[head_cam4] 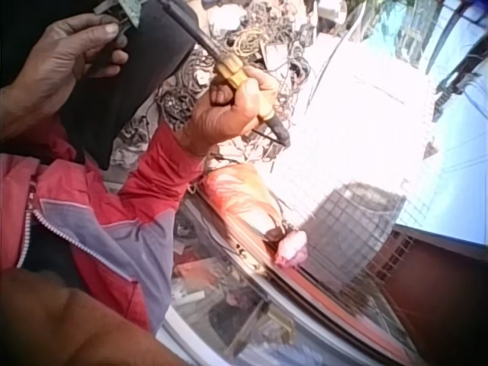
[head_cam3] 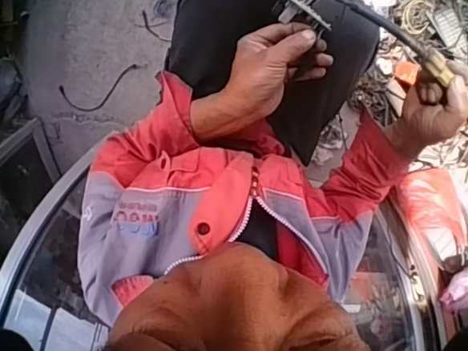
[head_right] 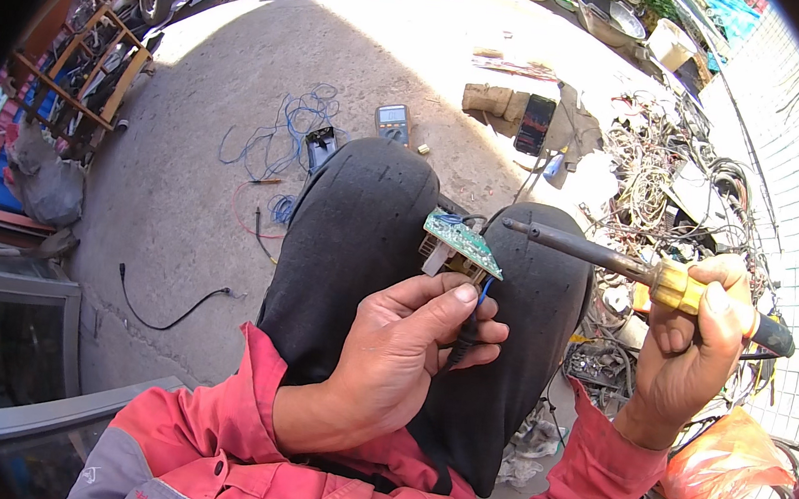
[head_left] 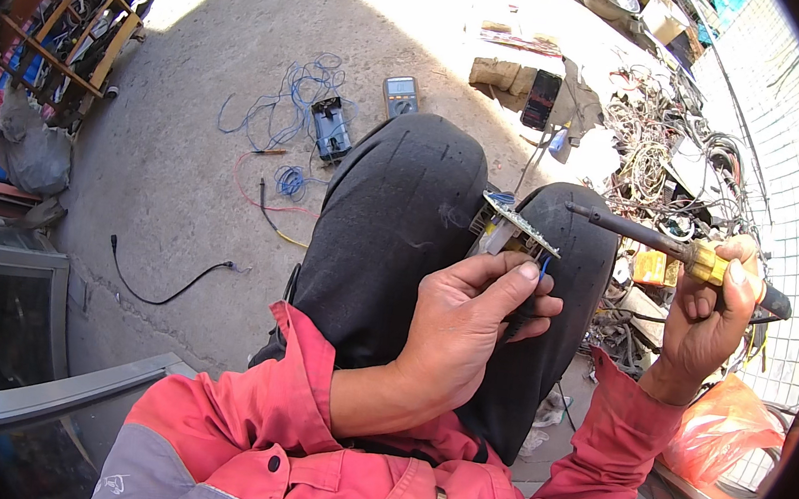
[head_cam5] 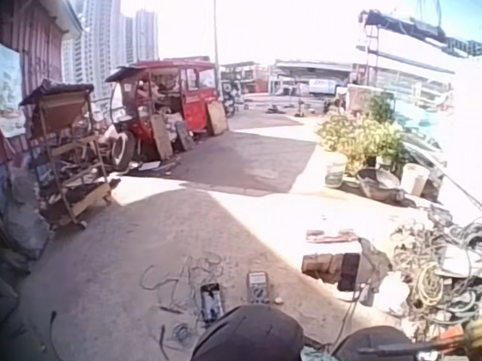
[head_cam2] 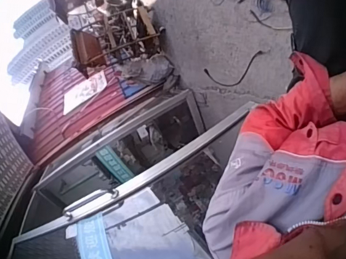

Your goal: The person sits on the ground and uses a soldering iron to attach wires to a green circuit board. They handle the board and wires with both hands, applying solder to the connection points.

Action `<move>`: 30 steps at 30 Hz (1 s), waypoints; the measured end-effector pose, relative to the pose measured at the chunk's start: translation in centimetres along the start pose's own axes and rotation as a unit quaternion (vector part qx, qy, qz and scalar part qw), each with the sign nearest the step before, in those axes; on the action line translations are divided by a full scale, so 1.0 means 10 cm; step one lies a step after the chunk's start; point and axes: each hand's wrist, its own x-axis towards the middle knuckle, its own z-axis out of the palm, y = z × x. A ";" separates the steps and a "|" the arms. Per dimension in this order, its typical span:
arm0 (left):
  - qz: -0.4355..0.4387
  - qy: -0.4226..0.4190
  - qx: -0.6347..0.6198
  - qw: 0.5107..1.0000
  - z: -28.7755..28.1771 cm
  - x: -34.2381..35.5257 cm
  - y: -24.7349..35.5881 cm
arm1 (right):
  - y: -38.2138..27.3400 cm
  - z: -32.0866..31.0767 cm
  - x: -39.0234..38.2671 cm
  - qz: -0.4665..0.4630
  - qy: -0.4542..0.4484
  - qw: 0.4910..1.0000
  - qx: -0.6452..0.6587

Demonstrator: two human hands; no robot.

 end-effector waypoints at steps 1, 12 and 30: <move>0.000 0.000 0.000 1.000 0.00 0.00 0.00 | 0.00 0.00 0.00 0.001 0.001 1.000 0.001; -0.005 -0.002 0.003 1.000 0.00 0.00 0.01 | 0.00 -0.04 0.00 0.001 -0.004 1.000 0.000; -0.015 0.004 0.013 1.000 0.04 0.02 0.05 | 0.03 -0.04 0.03 0.009 0.007 1.000 0.004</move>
